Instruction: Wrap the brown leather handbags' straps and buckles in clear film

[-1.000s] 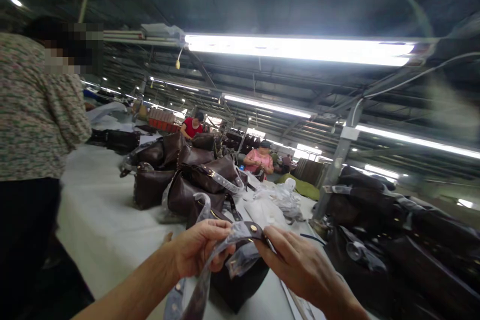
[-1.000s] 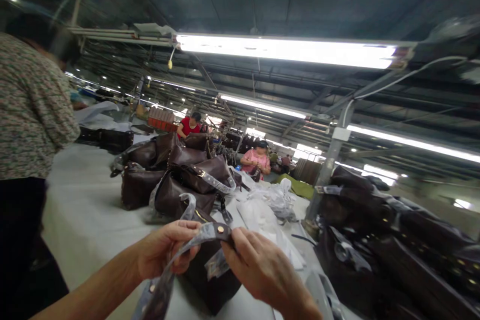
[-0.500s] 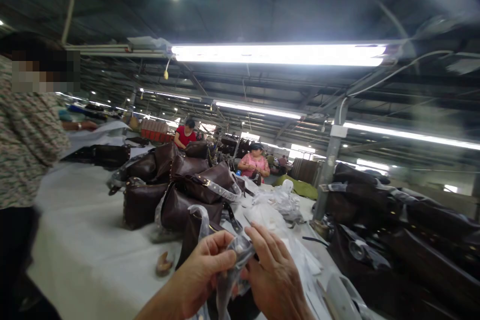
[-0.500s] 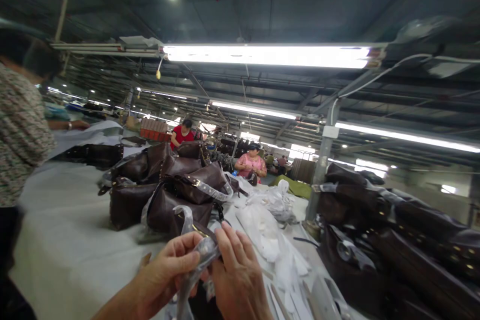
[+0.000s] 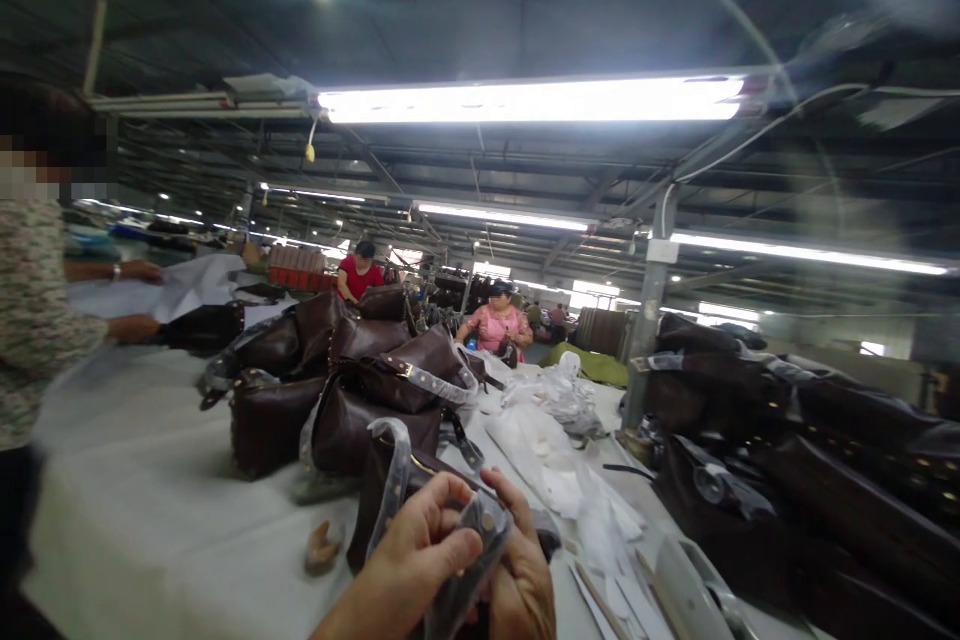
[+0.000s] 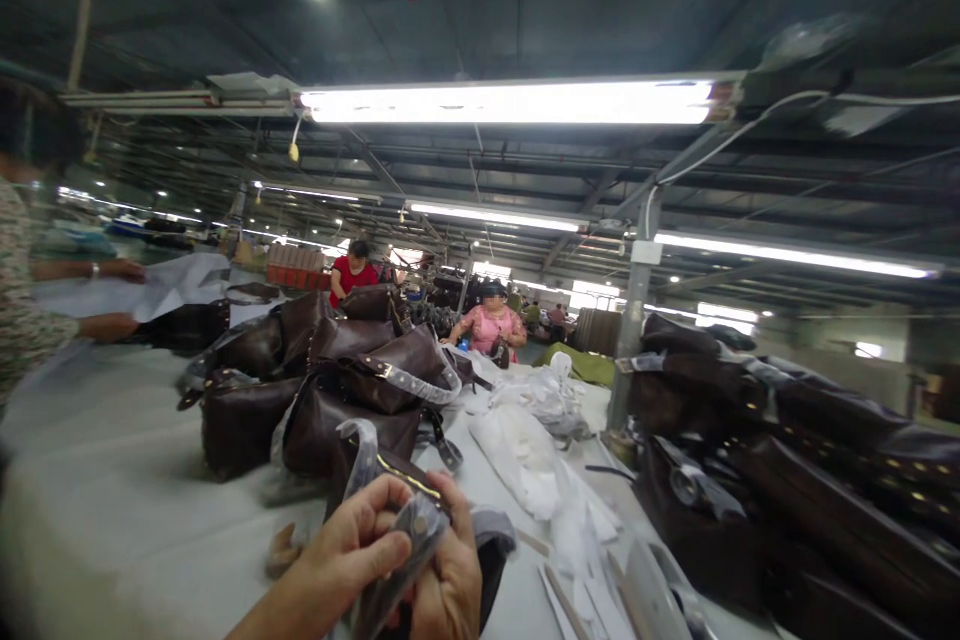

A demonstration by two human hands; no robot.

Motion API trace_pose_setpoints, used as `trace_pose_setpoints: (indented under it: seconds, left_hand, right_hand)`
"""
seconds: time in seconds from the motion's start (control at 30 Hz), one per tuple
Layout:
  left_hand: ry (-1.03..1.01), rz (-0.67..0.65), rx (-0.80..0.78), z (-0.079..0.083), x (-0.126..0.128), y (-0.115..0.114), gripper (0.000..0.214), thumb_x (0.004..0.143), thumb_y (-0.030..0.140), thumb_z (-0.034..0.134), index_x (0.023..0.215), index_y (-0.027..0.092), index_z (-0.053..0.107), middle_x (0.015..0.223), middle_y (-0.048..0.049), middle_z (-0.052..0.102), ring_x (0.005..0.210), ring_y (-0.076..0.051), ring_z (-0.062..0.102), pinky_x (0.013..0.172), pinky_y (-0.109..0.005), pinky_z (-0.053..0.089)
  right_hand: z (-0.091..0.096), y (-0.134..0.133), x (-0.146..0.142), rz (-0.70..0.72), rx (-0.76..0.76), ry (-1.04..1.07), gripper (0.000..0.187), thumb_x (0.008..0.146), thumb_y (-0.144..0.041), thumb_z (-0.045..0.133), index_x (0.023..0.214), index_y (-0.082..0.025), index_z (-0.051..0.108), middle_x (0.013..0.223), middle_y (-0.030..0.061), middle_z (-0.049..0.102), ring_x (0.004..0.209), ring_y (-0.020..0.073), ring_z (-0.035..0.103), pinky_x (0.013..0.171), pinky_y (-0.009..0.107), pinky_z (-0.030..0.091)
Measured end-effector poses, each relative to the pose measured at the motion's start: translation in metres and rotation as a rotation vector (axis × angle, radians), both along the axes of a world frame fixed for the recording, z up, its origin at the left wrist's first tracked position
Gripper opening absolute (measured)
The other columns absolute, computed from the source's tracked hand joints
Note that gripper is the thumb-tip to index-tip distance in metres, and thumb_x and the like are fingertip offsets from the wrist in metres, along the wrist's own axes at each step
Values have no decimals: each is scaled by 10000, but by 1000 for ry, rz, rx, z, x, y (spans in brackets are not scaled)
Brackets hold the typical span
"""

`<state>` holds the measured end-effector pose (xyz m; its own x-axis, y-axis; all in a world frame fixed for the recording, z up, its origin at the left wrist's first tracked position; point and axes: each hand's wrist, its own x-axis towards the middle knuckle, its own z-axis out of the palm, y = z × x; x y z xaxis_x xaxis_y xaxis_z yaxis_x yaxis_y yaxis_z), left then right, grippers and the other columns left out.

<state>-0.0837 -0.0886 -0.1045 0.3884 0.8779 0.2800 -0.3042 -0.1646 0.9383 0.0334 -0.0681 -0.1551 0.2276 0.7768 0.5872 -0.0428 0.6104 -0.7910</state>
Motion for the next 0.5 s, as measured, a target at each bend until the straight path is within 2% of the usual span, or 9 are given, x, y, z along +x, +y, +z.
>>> trace_pose_setpoints:
  seconds: [0.13, 0.27, 0.37, 0.5]
  left_hand:
    - [25, 54, -20, -23, 6, 13, 507, 679, 565, 742, 883, 197, 460, 599, 29, 596, 411, -91, 483, 406, -197, 420]
    - [28, 213, -14, -46, 13, 18, 446, 736, 526, 724, 867, 204, 444, 588, 50, 565, 464, -80, 474, 461, -170, 352]
    - [-65, 166, -30, -63, 18, 20, 509, 701, 574, 744, 847, 201, 430, 563, 64, 520, 461, -66, 426, 474, -174, 302]
    - [-225, 60, 37, -76, 26, 15, 572, 687, 578, 762, 981, 199, 451, 619, 47, 544, 491, -57, 414, 516, -182, 274]
  right_hand:
    - [-13, 6, -8, 212, -216, 296, 526, 653, -438, 798, 1108, -188, 717, 1090, 95, 713, 894, 276, 692, 645, 298, 575]
    - [-27, 11, -8, 253, -320, 467, 692, 612, -393, 841, 1241, -183, 644, 1017, 73, 738, 972, 264, 681, 789, 332, 569]
    - [-33, 9, -4, 261, -322, 525, 663, 600, -397, 860, 1205, -202, 672, 1086, 78, 730, 1054, 259, 655, 870, 324, 544]
    - [-29, -2, 3, 417, -374, 580, 573, 631, -409, 850, 1139, -183, 709, 1119, 123, 724, 1069, 283, 654, 868, 360, 555]
